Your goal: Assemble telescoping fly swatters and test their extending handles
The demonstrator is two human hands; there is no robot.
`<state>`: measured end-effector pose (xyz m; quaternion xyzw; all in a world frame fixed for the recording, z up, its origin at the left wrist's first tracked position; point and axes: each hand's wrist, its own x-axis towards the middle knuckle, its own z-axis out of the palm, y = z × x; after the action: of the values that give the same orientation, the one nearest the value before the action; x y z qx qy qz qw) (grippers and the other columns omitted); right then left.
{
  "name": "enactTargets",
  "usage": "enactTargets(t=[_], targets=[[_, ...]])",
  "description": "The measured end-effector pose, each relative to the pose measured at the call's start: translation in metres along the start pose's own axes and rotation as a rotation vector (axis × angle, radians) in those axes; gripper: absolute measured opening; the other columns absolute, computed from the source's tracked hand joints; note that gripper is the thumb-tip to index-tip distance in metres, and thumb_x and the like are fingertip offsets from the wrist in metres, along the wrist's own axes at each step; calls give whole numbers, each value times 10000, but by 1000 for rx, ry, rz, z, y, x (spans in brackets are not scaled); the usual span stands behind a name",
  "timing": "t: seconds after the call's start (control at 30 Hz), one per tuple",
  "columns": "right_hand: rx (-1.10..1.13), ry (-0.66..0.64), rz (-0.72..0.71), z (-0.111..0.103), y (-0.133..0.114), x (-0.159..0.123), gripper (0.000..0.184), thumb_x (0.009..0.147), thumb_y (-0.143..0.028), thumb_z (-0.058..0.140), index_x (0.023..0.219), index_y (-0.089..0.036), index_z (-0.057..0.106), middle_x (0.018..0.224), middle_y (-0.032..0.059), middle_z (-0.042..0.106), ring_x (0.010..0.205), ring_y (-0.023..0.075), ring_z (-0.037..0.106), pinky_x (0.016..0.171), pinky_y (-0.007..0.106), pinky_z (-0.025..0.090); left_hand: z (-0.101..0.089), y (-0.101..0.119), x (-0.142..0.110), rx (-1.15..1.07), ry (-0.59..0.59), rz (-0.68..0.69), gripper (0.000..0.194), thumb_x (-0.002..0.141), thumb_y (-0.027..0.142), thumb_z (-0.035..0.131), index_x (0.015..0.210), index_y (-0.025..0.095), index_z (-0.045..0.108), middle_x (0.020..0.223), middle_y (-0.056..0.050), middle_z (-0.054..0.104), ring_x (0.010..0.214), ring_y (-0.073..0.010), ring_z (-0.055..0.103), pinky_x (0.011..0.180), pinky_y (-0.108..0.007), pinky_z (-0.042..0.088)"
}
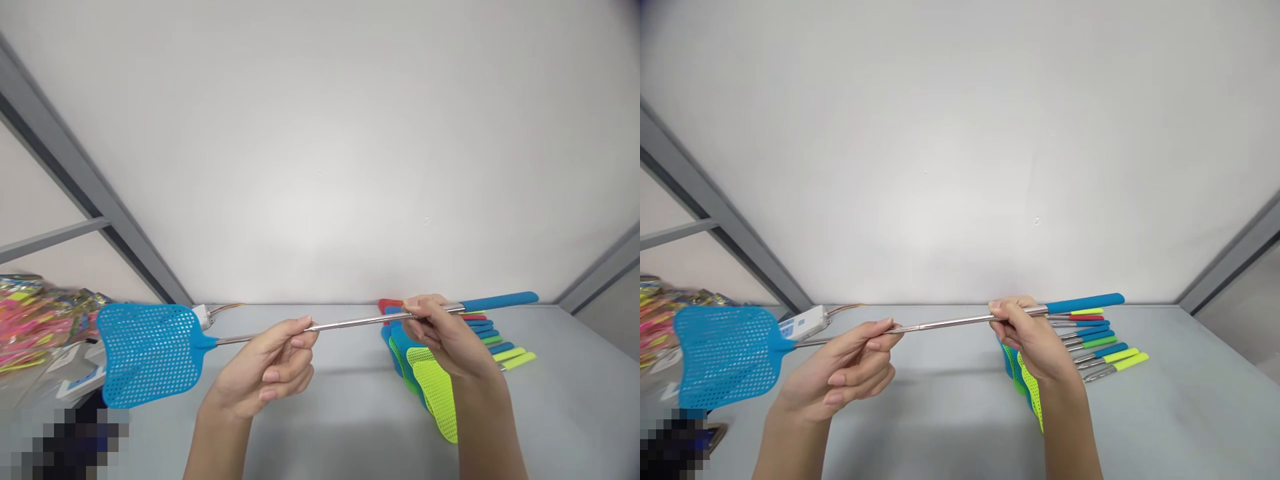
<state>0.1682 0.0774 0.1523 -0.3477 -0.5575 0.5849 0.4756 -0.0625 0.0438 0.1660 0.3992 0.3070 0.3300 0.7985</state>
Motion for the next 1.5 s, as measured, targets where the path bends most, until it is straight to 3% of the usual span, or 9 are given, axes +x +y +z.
enactTargets(t=[0.3, 0.53, 0.77, 0.97, 1.23, 1.5], targets=[[-19, 6, 23, 3, 2, 0, 380, 746, -265, 438, 391, -172, 341, 405, -52, 207, 406, 70, 159, 405, 258, 114, -10, 6, -7, 51, 40, 9, 301, 826, 315, 292, 567, 169, 339, 303, 107, 183, 256, -27, 128, 400, -201, 173], [18, 14, 30, -5, 6, 3, 401, 771, -290, 431, 391, -176, 369, 389, -56, 189, 395, 78, 174, 418, 263, 159, -11, 1, 7, 29, 33, 10, 313, 827, 332, 301, 563, 171, 357, 311, 105, 199, 266, -37, 161, 408, -210, 187], [66, 55, 28, -10, 10, 4, 387, 778, -298, 419, 412, -186, 358, 410, -52, 179, 410, 93, 219, 435, 265, 197, -18, 4, 7, 74, 160, 173, 414, 821, 448, 263, 543, 163, 377, 333, 82, 252, 299, -45, 213, 452, -226, 277], [54, 13, 43, -8, 10, 6, 387, 783, -293, 400, 415, -181, 357, 418, -46, 199, 411, 94, 226, 444, 268, 197, -19, 7, 0, 132, 288, 320, 448, 824, 467, 224, 568, 156, 421, 378, 41, 339, 358, -73, 297, 435, -224, 226], [109, -7, 28, -13, 13, 5, 391, 799, -270, 375, 419, -178, 359, 414, -41, 212, 418, 97, 236, 457, 272, 201, -21, 9, -5, 99, 225, 370, 546, 812, 511, 102, 591, 152, 450, 410, 16, 376, 378, -90, 314, 466, -248, 242], [126, 18, 4, -17, 15, 7, 396, 801, -265, 373, 416, -170, 367, 408, -42, 219, 408, 88, 258, 448, 262, 212, -20, 6, 1, 116, 281, 363, 452, 836, 428, 186, 579, 157, 439, 390, 26, 363, 377, -89, 316, 470, -250, 238]])
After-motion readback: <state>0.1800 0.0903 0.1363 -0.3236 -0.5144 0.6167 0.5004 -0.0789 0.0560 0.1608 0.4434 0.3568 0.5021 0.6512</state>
